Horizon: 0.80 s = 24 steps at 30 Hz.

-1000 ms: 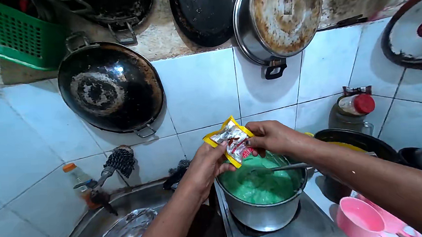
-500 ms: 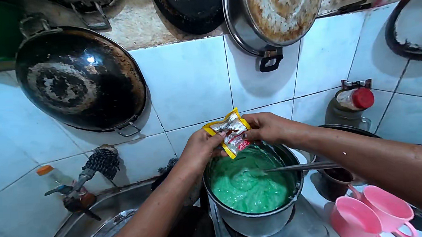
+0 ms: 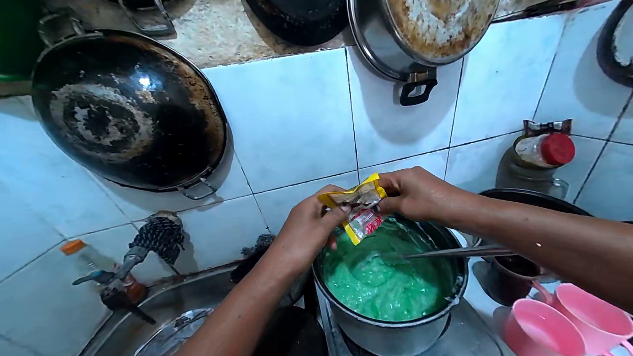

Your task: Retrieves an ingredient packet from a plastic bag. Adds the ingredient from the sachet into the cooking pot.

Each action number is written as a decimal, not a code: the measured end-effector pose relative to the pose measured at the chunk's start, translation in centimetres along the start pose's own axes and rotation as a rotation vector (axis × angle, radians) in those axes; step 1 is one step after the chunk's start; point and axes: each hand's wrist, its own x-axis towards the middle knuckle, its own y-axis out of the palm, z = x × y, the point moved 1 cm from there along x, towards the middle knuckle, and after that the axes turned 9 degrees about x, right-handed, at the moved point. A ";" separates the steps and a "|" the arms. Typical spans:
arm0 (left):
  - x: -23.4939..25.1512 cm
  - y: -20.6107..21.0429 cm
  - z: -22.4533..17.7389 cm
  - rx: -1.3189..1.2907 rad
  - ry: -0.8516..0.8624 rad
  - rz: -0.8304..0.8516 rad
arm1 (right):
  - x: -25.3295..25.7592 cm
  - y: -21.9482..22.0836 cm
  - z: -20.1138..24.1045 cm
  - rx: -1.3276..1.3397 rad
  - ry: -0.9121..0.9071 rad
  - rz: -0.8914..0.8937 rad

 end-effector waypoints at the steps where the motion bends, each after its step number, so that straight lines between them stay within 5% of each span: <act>1: -0.1 0.0 0.1 -0.002 -0.003 0.010 | -0.2 0.1 0.0 -0.008 -0.012 -0.006; 7: -0.3 0.6 0.3 0.007 0.026 -0.017 | -0.8 0.5 -0.1 0.002 -0.038 -0.030; 13: 0.0 1.0 0.2 -0.178 -0.122 -0.002 | -0.2 -0.9 -0.1 0.137 0.146 0.192; 19: 0.4 0.5 0.1 -0.136 -0.177 -0.019 | -0.3 -3.2 0.6 0.098 0.172 0.107; 24: 0.0 0.6 -0.3 -0.068 -0.120 -0.029 | -0.5 -2.4 1.1 0.001 0.040 0.137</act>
